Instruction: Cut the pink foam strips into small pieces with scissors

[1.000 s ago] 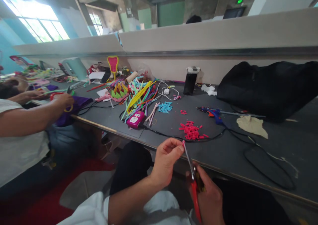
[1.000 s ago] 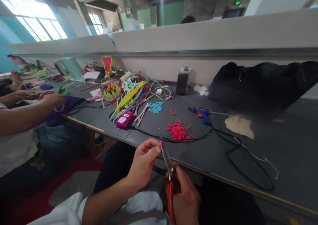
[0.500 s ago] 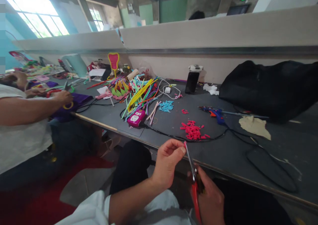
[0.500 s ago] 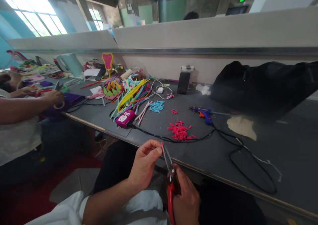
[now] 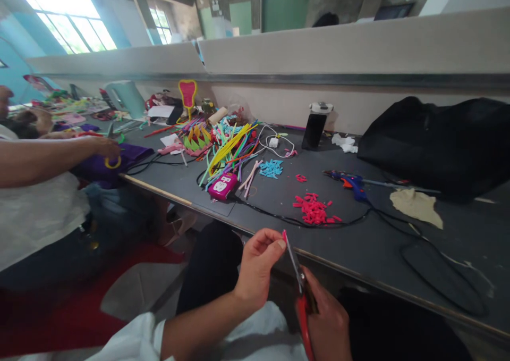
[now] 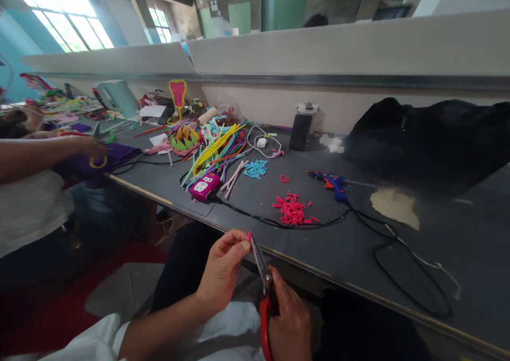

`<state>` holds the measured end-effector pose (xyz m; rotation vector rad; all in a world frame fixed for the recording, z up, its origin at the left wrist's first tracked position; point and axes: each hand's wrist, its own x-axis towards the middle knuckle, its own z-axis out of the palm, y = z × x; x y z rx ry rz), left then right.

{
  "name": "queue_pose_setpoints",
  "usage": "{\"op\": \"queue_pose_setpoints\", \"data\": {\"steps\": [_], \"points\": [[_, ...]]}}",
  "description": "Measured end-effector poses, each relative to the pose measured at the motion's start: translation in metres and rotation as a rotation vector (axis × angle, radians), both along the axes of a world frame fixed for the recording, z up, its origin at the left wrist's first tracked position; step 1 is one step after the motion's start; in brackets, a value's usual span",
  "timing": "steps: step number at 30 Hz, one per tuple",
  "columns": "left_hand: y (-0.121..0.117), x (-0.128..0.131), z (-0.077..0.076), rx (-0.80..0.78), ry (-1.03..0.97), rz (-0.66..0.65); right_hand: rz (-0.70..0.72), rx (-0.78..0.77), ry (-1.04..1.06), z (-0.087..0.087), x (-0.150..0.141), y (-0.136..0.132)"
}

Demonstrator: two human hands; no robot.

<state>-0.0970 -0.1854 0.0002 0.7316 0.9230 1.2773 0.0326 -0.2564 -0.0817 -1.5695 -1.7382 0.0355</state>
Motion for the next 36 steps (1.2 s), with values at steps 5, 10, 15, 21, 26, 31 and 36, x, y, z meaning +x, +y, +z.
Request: {"op": "queue_pose_setpoints", "data": {"steps": [5,10,15,21,26,31,36], "points": [[-0.003,-0.018,-0.006,-0.014,0.001,-0.008,0.068,-0.016,0.026,-0.007,-0.009,-0.001],[-0.001,-0.03,-0.005,-0.018,-0.125,-0.059,0.084,-0.048,0.043,-0.013,-0.013,-0.003],[0.001,-0.033,-0.003,-0.037,-0.225,-0.134,0.057,-0.048,0.068,-0.012,-0.013,-0.002],[-0.005,-0.036,-0.017,-0.051,0.042,-0.219,0.076,-0.079,0.211,-0.003,-0.013,-0.001],[-0.022,-0.044,-0.034,0.295,0.715,-0.367,0.083,-0.181,0.327,0.003,-0.013,-0.001],[-0.029,-0.047,-0.038,0.768,1.036,-0.409,0.104,-0.205,0.378,0.007,-0.013,0.001],[-0.028,-0.042,-0.034,0.821,1.078,-0.35,0.101,-0.225,0.377,0.008,-0.011,0.002]]}}
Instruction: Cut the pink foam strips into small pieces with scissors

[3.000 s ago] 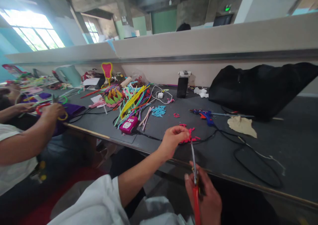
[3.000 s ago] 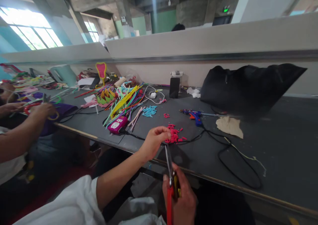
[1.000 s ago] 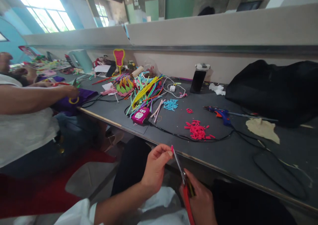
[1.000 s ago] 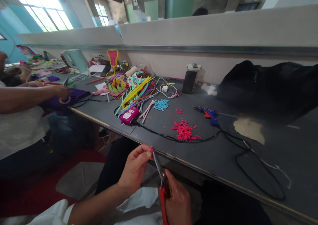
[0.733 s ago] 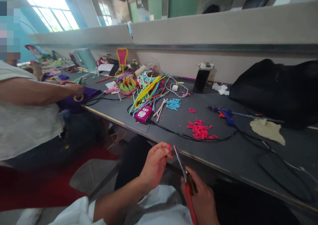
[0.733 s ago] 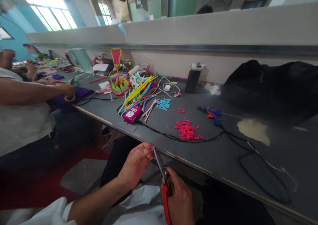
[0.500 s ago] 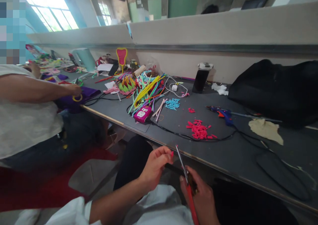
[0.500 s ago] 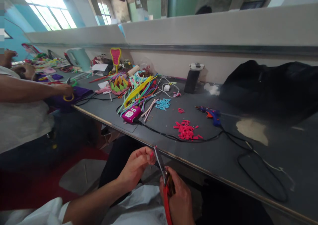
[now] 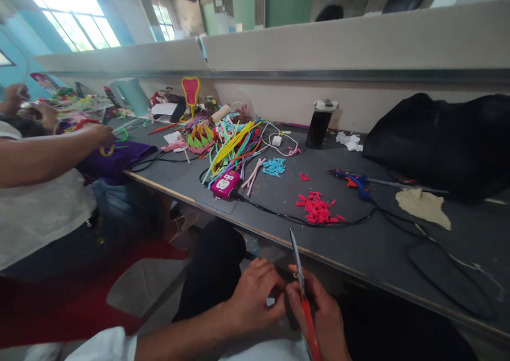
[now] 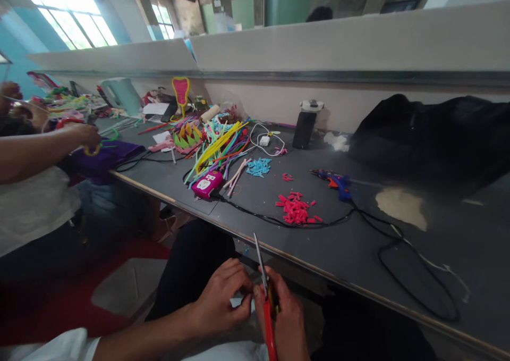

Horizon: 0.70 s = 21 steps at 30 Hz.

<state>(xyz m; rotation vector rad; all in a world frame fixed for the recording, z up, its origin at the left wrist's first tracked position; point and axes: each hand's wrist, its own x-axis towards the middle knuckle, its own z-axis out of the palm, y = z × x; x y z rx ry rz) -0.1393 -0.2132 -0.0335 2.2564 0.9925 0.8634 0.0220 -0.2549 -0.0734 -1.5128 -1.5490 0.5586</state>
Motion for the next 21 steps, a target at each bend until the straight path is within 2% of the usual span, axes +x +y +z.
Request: {"op": "queue_pose_setpoints", "data": {"steps": [2,4,8,9,13,17,19,21], "points": [[0.0,0.001,0.0,-0.04,-0.023,-0.001,-0.007,0.013,-0.003,-0.001,0.001,0.0],[0.0,0.001,0.0,-0.193,-0.073,0.016,0.002,0.021,0.0,-0.003,0.001,-0.001],[0.005,-0.001,-0.003,-0.804,-0.15,0.062,0.058,-0.017,0.016,-0.005,0.003,-0.002],[0.007,-0.001,-0.003,-0.902,-0.148,0.058,0.071,-0.025,0.015,-0.005,0.003,-0.002],[0.01,-0.001,-0.004,-0.981,-0.184,0.031,0.126,-0.01,0.0,-0.004,0.005,-0.001],[0.01,0.0,-0.006,-1.158,-0.376,-0.02,0.172,0.012,-0.021,-0.001,0.007,-0.001],[0.011,-0.001,-0.005,-1.181,-0.466,-0.002,0.145,-0.004,-0.017,0.001,0.006,-0.001],[0.014,-0.002,0.0,-1.155,-0.57,0.071,0.086,-0.01,0.001,0.002,0.005,-0.001]]}}
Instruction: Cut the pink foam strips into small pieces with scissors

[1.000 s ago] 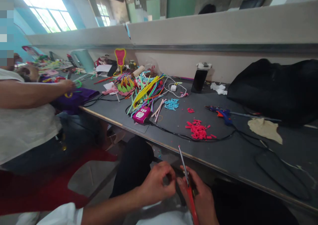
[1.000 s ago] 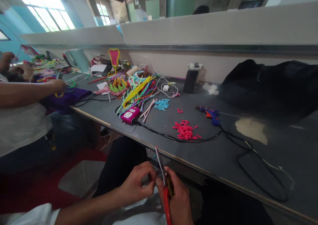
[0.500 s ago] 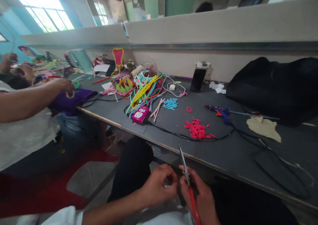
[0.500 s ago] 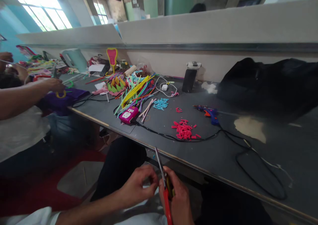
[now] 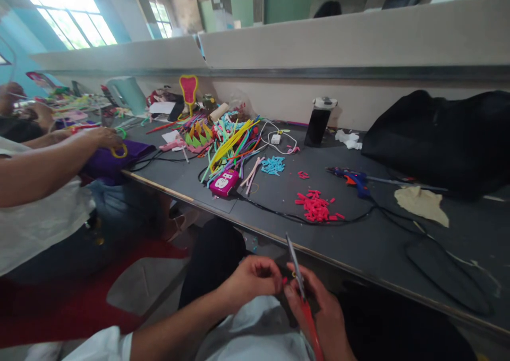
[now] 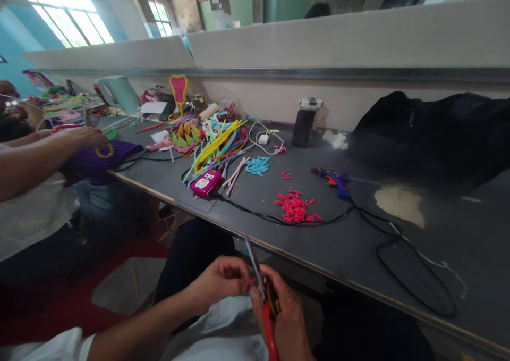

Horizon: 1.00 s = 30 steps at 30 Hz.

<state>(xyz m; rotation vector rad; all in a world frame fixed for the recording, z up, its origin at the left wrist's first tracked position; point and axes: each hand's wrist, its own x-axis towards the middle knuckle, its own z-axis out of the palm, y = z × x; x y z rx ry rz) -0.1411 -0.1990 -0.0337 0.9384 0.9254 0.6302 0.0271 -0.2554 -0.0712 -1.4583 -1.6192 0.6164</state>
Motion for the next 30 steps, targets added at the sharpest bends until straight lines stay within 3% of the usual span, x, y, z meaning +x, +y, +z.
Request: {"op": "queue_pose_setpoints", "data": {"steps": [5,9,30], "points": [[0.012,0.007,0.023,0.06,-0.214,0.339,-0.128,0.059,-0.06,-0.002,-0.001,0.002],[0.016,0.021,0.034,0.108,-0.294,0.474,-0.131,0.082,-0.124,-0.005,-0.001,0.001],[0.009,0.03,0.036,0.13,-0.293,0.517,-0.16,0.129,-0.346,-0.006,0.005,-0.003]]}}
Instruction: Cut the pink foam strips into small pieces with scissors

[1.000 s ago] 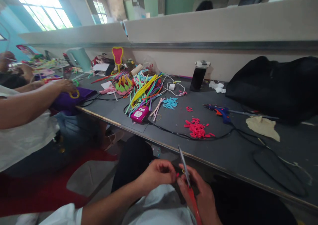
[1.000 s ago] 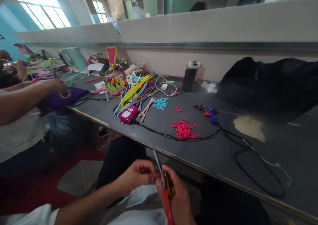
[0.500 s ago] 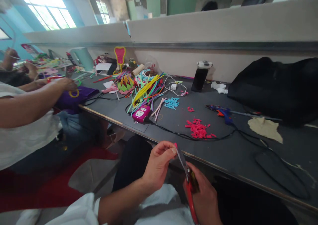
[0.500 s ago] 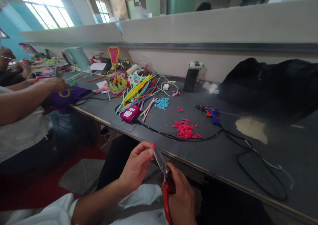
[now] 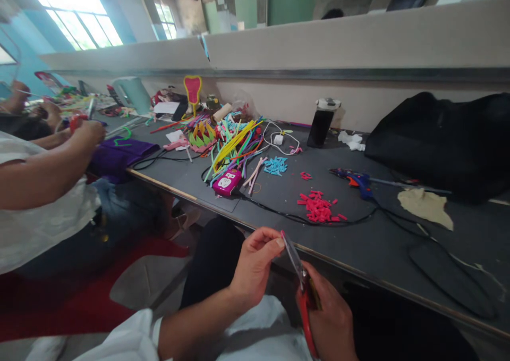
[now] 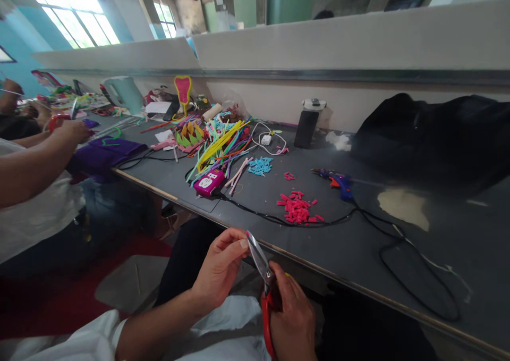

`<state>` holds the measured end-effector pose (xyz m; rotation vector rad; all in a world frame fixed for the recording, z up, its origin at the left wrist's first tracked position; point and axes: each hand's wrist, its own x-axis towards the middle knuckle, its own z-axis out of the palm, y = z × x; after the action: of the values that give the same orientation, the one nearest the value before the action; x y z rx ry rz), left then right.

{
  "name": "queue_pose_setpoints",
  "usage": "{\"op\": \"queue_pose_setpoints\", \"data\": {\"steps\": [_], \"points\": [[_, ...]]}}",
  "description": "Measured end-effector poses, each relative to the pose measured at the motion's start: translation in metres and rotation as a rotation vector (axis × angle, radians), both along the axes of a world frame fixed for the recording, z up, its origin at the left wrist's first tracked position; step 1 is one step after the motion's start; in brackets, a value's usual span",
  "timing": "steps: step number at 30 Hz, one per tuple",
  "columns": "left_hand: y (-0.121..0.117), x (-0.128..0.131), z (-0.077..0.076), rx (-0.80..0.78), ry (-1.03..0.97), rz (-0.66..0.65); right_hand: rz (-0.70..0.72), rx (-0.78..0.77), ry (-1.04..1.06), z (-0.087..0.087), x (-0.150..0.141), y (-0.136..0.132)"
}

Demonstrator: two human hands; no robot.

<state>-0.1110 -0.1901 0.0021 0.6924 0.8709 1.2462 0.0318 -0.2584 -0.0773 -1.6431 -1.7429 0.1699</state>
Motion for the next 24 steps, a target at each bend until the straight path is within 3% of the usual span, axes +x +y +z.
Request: {"op": "queue_pose_setpoints", "data": {"steps": [11,16,21,24], "points": [[-0.001,-0.001,-0.001,-0.011,0.033,0.028,0.053,0.124,-0.078,-0.012,0.003,-0.001],[0.001,-0.01,-0.007,0.035,0.128,0.03,0.028,0.15,-0.035,-0.008,-0.002,0.001],[0.003,-0.024,-0.021,0.11,0.402,-0.025,0.027,0.124,0.063,-0.003,-0.005,0.003],[0.0,-0.031,-0.031,0.38,0.738,-0.125,0.03,0.072,0.158,0.0,-0.006,0.004]]}}
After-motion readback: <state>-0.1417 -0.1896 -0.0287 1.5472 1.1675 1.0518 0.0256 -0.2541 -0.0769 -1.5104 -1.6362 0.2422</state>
